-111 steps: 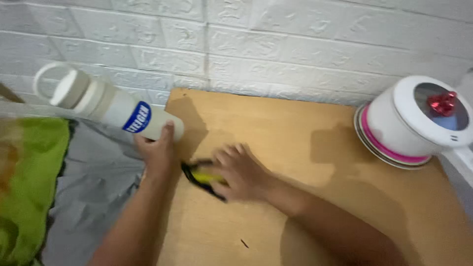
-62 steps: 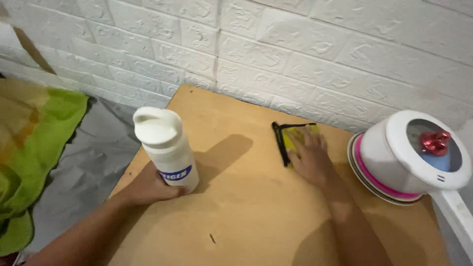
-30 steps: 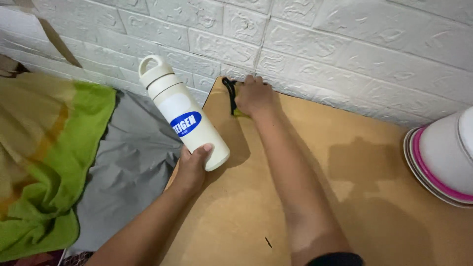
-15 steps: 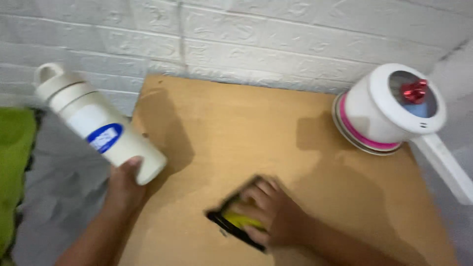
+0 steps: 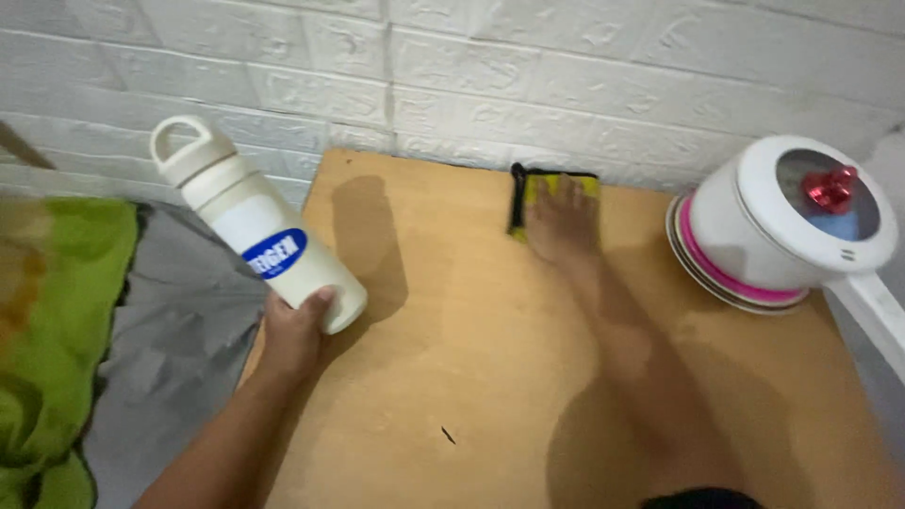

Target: The person uses a cloth to wipe down a table and then organizes several items including a mug, cup, and utensils.

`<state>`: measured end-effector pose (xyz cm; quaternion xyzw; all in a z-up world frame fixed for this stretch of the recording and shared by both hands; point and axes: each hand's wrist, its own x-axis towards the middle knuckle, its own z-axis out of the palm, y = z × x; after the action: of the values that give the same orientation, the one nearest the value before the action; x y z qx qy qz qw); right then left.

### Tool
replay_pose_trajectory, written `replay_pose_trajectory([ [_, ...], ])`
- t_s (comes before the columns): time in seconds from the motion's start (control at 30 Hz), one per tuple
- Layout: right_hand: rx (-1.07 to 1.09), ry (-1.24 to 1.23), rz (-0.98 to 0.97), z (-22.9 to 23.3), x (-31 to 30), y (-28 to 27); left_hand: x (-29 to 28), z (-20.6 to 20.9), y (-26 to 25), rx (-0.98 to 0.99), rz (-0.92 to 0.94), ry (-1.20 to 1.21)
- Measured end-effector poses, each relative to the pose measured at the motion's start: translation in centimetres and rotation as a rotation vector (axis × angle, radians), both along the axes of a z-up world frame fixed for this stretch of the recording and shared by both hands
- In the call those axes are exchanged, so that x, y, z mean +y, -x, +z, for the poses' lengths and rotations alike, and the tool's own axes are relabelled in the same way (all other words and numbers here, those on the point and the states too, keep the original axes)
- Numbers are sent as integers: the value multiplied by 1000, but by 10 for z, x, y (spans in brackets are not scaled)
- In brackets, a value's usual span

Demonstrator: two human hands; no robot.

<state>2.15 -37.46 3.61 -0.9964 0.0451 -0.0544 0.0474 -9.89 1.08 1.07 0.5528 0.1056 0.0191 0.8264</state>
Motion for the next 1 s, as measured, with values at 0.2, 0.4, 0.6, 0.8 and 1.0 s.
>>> replay_pose_trajectory([
  [0.2, -91, -63, 325, 3, 142, 30, 20, -37, -11, -280, 26, -344],
  [0.4, -42, -241, 1073, 48, 114, 247, 4, 0, -1, -257, 113, -203],
  [0.6, -2, -190, 645, 27, -8, 266, 3, 13, -45, -270, -62, -732],
  [0.8, -88, -15, 368, 37, -71, 212, -9, 26, -137, -364, -55, -858],
  [1.0, -122, -73, 379, 29, -78, 208, -25, 27, -181, -362, -54, -880],
])
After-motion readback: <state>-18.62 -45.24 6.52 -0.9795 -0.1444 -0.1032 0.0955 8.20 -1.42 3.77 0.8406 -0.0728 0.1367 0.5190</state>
